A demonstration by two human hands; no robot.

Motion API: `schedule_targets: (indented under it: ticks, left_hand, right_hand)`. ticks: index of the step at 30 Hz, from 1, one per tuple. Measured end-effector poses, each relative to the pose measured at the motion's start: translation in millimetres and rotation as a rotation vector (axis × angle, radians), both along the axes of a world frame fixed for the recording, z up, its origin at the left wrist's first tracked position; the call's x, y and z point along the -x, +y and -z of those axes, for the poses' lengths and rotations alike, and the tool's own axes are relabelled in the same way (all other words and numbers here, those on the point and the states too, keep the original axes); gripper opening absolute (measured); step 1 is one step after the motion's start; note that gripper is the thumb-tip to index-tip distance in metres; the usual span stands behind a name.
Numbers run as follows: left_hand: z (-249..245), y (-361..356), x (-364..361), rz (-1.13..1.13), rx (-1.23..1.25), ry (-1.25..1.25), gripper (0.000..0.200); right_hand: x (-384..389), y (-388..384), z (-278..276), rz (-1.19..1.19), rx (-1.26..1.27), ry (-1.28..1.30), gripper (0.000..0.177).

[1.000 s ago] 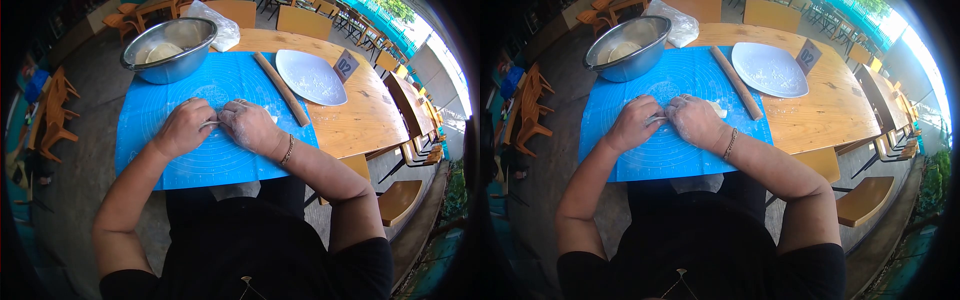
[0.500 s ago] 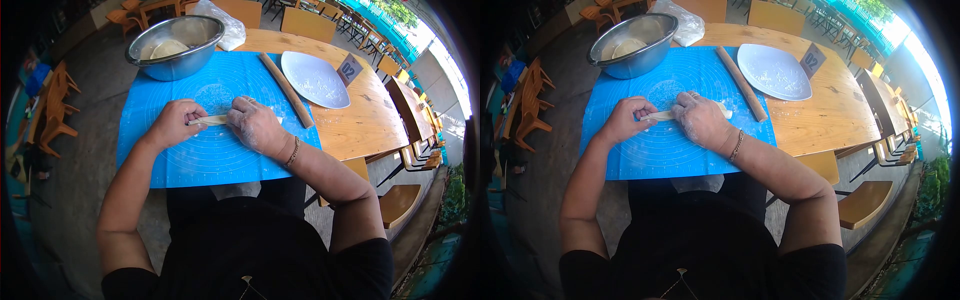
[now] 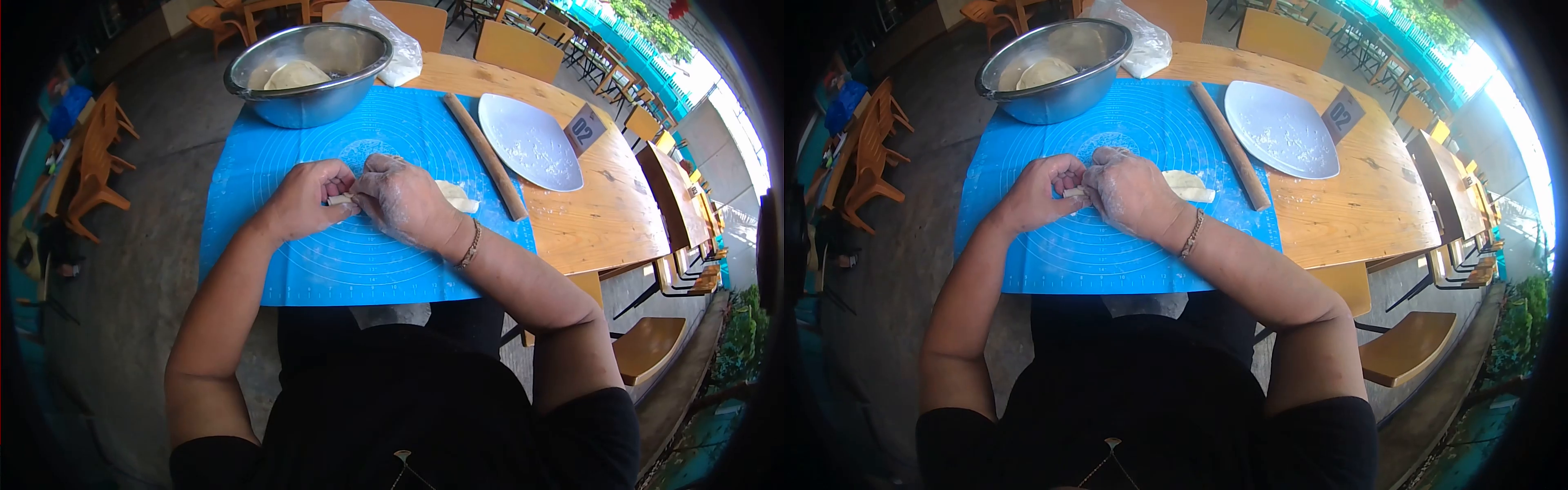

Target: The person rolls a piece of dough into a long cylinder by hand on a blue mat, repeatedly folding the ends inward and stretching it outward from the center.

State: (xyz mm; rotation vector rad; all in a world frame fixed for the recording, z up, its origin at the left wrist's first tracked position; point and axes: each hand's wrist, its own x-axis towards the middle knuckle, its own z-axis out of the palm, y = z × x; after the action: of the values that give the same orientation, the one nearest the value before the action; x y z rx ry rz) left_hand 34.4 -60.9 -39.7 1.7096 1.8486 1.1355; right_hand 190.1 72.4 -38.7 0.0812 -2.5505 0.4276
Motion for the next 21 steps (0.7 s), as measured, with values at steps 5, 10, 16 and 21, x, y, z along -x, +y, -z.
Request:
schedule_targets:
  ticks: [5, 10, 16, 21]
  left_hand:
    - [-7, 3, -5, -0.066, 0.095, -0.016, 0.017]
    - [1, 8, -1, -0.107, 0.119, 0.005, 0.014]
    - [3, 8, 1, -0.088, 0.025, 0.070, 0.019]
    - [-11, 0, -3, -0.001, 0.043, 0.160, 0.027]
  right_hand:
    - [1, 1, -1, 0.052, 0.088, 0.043, 0.009]
    - [1, 6, 0, 0.017, 0.227, 0.048, 0.006]
    - [-8, 3, -8, -0.057, 0.316, -0.004, 0.009]
    - [-9, 3, -2, -0.071, 0.303, 0.018, 0.007]
